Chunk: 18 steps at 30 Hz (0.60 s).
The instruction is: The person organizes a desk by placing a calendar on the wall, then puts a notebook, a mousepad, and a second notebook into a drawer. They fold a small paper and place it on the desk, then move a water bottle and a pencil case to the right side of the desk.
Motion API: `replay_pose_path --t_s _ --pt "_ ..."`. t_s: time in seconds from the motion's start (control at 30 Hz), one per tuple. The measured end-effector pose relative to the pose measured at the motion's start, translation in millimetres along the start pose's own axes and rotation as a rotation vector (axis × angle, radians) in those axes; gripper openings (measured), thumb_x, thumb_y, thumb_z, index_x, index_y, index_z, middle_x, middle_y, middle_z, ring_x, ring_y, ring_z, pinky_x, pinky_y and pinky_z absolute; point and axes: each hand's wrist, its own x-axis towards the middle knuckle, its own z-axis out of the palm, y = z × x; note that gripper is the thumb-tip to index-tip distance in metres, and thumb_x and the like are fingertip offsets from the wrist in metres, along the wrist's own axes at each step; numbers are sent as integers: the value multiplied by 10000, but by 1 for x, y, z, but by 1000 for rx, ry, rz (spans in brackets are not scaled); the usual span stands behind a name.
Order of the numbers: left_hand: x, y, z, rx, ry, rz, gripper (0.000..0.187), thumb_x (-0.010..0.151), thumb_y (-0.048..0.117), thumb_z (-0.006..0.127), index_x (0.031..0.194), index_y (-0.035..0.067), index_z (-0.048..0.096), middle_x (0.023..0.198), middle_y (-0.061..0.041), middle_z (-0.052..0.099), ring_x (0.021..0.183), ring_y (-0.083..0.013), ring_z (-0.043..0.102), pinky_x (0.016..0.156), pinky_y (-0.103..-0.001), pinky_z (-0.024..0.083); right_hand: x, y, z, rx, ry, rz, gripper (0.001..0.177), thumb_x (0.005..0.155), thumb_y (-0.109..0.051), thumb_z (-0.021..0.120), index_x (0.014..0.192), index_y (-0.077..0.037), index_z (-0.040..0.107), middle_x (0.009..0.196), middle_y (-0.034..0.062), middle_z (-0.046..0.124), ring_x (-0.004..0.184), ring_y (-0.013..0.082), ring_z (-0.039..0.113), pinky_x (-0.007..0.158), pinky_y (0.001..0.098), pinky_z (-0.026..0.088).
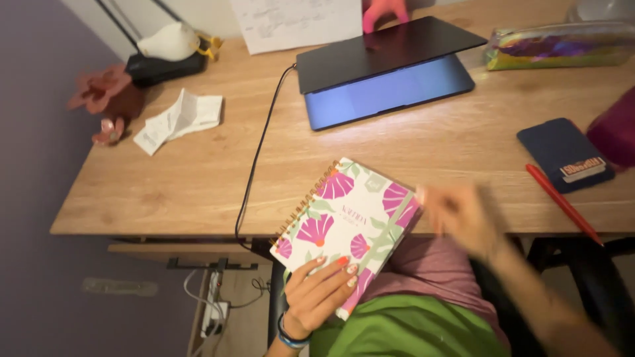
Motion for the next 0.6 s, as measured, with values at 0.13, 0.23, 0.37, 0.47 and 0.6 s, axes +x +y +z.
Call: replay_pose_path --t_s 0.13,0.23,0.37,0.47,0.6 --pt "3 7 0 -45 17 -138 90 964 24 694 952 90 753 1080 -55 796 1016 -238 799 944 -345 525 -64 0 38 266 -354 393 529 959 -375 579 601 -15 731 536 73 714 461 103 527 418 273 354" --pt "1 9 3 -70 34 -134 157 979 29 685 832 79 708 1041 -31 798 989 -209 803 931 -332 476 -74 22 62 559 -501 453 839 833 -555 634 1503 -98 421 1322 100 699 1084 257 809 712 346 689" --pt "-21 12 10 -98 96 -135 141 1024 42 604 901 42 672 1076 -89 798 956 -242 802 903 -371 485 -73 10 105 825 -130 729 582 854 -96 632 1418 -29 502 1338 224 682 967 419 749 820 551 649" --pt "-28 12 4 -105 171 -93 124 1000 83 676 897 18 698 1019 -85 799 914 -229 778 848 -344 506 -69 17 123 820 -25 595 581 877 -53 645 1439 -55 497 1150 206 722 897 278 696 632 444 626" --pt "-56 -2 -21 -61 254 -96 365 925 432 721 902 72 666 945 -83 742 860 -287 765 752 -402 592 -56 10 132 763 -37 531 597 871 -29 649 1442 -66 478 1081 220 741 885 268 706 655 402 596"
